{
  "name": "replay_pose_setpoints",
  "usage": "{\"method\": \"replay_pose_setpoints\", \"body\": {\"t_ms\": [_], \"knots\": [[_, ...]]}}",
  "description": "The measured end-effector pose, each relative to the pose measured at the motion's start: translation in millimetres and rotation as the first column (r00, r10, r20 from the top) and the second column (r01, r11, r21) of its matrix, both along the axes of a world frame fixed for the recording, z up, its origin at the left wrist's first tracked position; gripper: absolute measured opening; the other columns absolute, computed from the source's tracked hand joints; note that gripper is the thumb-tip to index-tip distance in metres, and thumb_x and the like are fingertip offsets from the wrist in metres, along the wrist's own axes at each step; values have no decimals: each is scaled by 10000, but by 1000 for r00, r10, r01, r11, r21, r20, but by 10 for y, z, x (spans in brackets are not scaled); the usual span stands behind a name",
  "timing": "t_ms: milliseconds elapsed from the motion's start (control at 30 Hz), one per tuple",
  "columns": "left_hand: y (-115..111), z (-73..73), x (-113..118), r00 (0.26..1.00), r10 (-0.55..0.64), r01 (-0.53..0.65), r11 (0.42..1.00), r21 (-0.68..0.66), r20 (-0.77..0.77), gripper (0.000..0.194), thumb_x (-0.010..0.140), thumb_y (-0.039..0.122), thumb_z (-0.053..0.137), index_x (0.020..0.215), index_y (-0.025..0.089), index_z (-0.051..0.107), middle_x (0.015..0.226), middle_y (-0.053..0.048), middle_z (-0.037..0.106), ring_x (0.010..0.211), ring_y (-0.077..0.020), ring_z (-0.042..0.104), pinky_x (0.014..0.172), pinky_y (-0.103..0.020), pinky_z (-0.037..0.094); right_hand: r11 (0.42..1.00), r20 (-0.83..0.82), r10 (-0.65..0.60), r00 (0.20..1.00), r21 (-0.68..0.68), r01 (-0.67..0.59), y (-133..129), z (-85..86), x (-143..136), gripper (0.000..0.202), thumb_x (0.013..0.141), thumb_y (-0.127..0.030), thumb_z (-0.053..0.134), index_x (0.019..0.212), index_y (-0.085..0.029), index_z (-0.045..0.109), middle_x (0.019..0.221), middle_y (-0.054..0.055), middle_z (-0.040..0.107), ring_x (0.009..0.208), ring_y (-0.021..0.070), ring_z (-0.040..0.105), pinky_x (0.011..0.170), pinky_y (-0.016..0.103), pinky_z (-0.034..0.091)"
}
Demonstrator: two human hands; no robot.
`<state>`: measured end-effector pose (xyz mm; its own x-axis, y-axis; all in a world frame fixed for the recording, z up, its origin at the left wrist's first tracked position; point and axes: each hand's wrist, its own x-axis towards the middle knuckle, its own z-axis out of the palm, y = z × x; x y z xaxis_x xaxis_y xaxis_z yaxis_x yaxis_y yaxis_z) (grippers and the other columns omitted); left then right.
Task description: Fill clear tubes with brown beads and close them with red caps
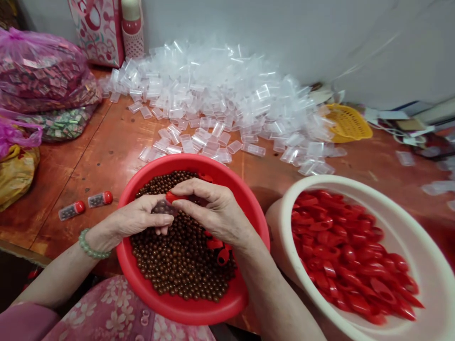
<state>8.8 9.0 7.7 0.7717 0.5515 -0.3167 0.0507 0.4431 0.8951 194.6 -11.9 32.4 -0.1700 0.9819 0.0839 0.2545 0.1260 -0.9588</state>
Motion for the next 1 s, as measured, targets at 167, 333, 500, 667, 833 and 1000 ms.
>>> {"method": "replay_pose_setpoints", "body": {"t_ms": [167, 333, 500, 667, 833, 1000], "knots": [[-5, -5, -10, 999, 45, -45, 999, -30, -12, 141, 801, 252, 611, 837, 145, 527, 639, 27, 556, 557, -78, 532, 574, -226, 441, 999, 62, -26, 998, 46, 23, 6, 30, 103, 126, 745, -333, 764, 848, -261, 754, 850, 31, 744, 800, 193, 684, 761, 338, 579], [2, 13, -15, 997, 70, -71, 997, -28, -15, 142, 807, 240, 620, 876, 140, 547, 631, 33, 559, 554, -73, 529, 575, -218, 432, 1000, 121, 26, 992, 11, -28, -14, 45, 197, 135, 755, -348, 756, 863, -268, 755, 856, 31, 745, 786, 193, 684, 752, 334, 576], [18, 42, -16, 999, 52, -53, 998, -29, -13, 149, 796, 241, 635, 870, 140, 556, 636, 39, 552, 559, -72, 523, 578, -218, 428, 995, 49, -105, 993, 12, 104, -13, 40, 146, 161, 741, -356, 772, 873, -266, 754, 892, 25, 746, 838, 191, 691, 795, 335, 570], [19, 22, -31, 999, 50, -49, 998, -28, 7, 162, 796, 259, 646, 775, 140, 536, 630, 34, 544, 566, -68, 516, 592, -221, 426, 998, 40, -42, 998, 41, 40, 10, 6, 38, 141, 753, -279, 759, 893, -262, 751, 895, 21, 741, 841, 177, 684, 805, 321, 565], [22, -12, -49, 984, 162, -151, 979, -136, 70, 274, 734, 274, 736, 916, 132, 587, 736, 13, 601, 622, -70, 559, 622, -217, 449, 990, 7, -137, 990, -34, 138, 6, -15, 55, 171, 716, -335, 788, 860, -252, 746, 873, 24, 748, 823, 190, 693, 784, 338, 573], [67, -29, -76, 963, 136, -46, 934, -353, 235, 391, 698, 369, 788, 969, 136, 631, 908, -63, 667, 762, -124, 647, 689, -240, 502, 952, -137, -307, 942, -36, 305, 3, -20, -120, 173, 713, -307, 792, 871, -274, 731, 883, 2, 750, 812, 177, 697, 784, 338, 580]]}}
